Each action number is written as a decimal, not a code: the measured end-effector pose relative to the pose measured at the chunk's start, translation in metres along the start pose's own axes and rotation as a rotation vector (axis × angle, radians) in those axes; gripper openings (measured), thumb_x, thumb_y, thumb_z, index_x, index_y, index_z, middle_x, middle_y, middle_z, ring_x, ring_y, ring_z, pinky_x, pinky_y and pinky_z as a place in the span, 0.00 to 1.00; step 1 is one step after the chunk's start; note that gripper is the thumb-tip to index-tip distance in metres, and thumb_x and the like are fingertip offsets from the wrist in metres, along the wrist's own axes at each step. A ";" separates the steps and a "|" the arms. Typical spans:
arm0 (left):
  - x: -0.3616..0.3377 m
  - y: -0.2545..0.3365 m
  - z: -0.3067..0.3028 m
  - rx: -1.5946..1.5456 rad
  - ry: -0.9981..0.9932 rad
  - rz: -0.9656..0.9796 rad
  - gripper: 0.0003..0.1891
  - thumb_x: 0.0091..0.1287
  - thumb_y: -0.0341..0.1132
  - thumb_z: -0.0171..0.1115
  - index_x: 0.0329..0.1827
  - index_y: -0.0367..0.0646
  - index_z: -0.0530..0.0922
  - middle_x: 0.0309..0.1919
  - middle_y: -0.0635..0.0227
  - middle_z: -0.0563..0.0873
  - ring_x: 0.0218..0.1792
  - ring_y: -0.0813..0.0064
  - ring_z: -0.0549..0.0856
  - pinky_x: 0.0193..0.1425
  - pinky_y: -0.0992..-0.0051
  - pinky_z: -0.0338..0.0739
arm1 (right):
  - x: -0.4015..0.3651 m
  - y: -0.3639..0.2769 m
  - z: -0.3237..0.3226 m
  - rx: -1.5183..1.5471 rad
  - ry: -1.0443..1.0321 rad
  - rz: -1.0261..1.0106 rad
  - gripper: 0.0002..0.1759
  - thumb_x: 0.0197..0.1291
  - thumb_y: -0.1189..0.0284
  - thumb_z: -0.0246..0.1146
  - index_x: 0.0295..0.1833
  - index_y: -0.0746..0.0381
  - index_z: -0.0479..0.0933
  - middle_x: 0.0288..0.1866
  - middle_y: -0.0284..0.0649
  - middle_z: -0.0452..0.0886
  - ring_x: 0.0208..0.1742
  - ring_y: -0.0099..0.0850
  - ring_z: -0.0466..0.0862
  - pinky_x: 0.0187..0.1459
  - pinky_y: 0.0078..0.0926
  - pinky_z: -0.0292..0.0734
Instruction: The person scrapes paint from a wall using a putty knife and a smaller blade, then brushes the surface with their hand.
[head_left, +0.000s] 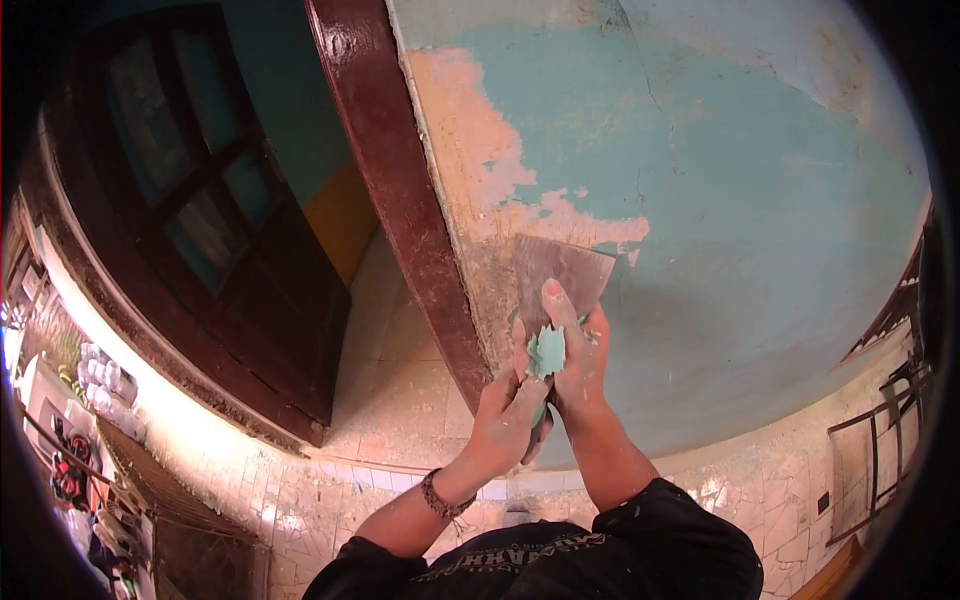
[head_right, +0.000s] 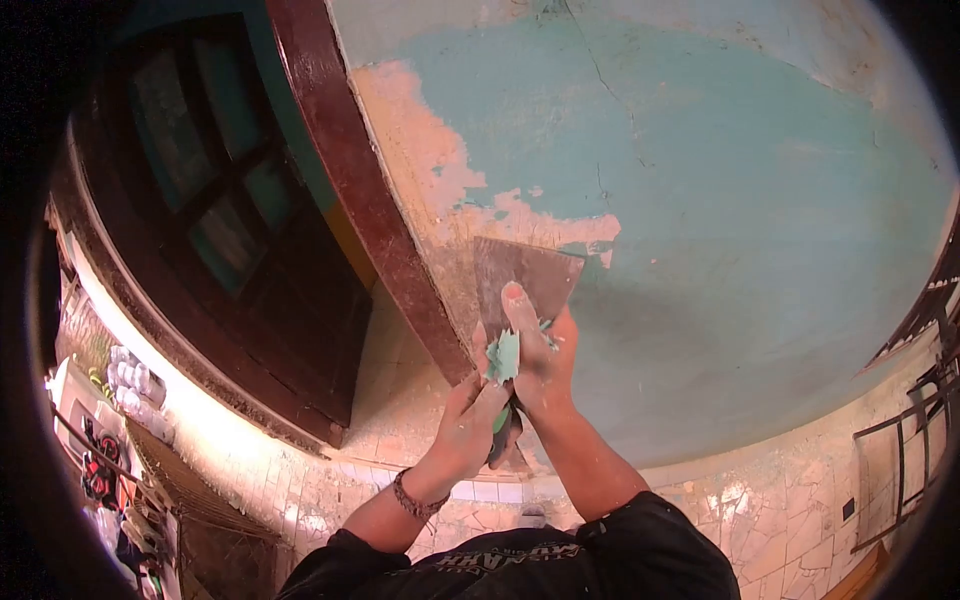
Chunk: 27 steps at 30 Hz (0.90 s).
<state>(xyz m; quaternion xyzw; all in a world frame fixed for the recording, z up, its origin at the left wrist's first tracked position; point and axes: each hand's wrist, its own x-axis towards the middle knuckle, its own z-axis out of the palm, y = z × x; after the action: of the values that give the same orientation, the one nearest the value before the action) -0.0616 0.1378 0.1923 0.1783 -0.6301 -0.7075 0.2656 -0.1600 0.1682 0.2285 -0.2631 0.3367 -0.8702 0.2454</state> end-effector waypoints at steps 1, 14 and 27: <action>0.002 0.001 0.001 0.022 -0.042 0.021 0.13 0.79 0.41 0.47 0.48 0.39 0.71 0.19 0.66 0.78 0.11 0.81 0.72 0.11 0.79 0.63 | 0.007 -0.005 0.004 -0.016 0.007 0.009 0.16 0.68 0.63 0.62 0.51 0.64 0.72 0.24 0.41 0.78 0.12 0.26 0.74 0.14 0.23 0.69; 0.012 0.007 0.007 -0.042 -0.094 -0.013 0.11 0.79 0.39 0.48 0.50 0.39 0.70 0.17 0.71 0.75 0.09 0.84 0.69 0.10 0.80 0.60 | 0.013 -0.014 -0.002 -0.011 0.050 0.050 0.14 0.68 0.65 0.62 0.51 0.63 0.73 0.29 0.42 0.80 0.14 0.27 0.76 0.13 0.22 0.69; -0.003 0.007 -0.015 -0.046 -0.013 -0.055 0.18 0.77 0.47 0.52 0.53 0.40 0.72 0.22 0.66 0.80 0.16 0.80 0.77 0.15 0.80 0.68 | 0.002 0.002 0.019 -0.004 -0.005 -0.030 0.14 0.69 0.65 0.62 0.49 0.65 0.75 0.30 0.34 0.81 0.21 0.21 0.78 0.20 0.21 0.73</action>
<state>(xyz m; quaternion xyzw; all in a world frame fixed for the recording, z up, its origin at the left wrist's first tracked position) -0.0496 0.1272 0.1966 0.1849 -0.6102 -0.7300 0.2459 -0.1494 0.1569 0.2399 -0.2708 0.3339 -0.8724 0.2324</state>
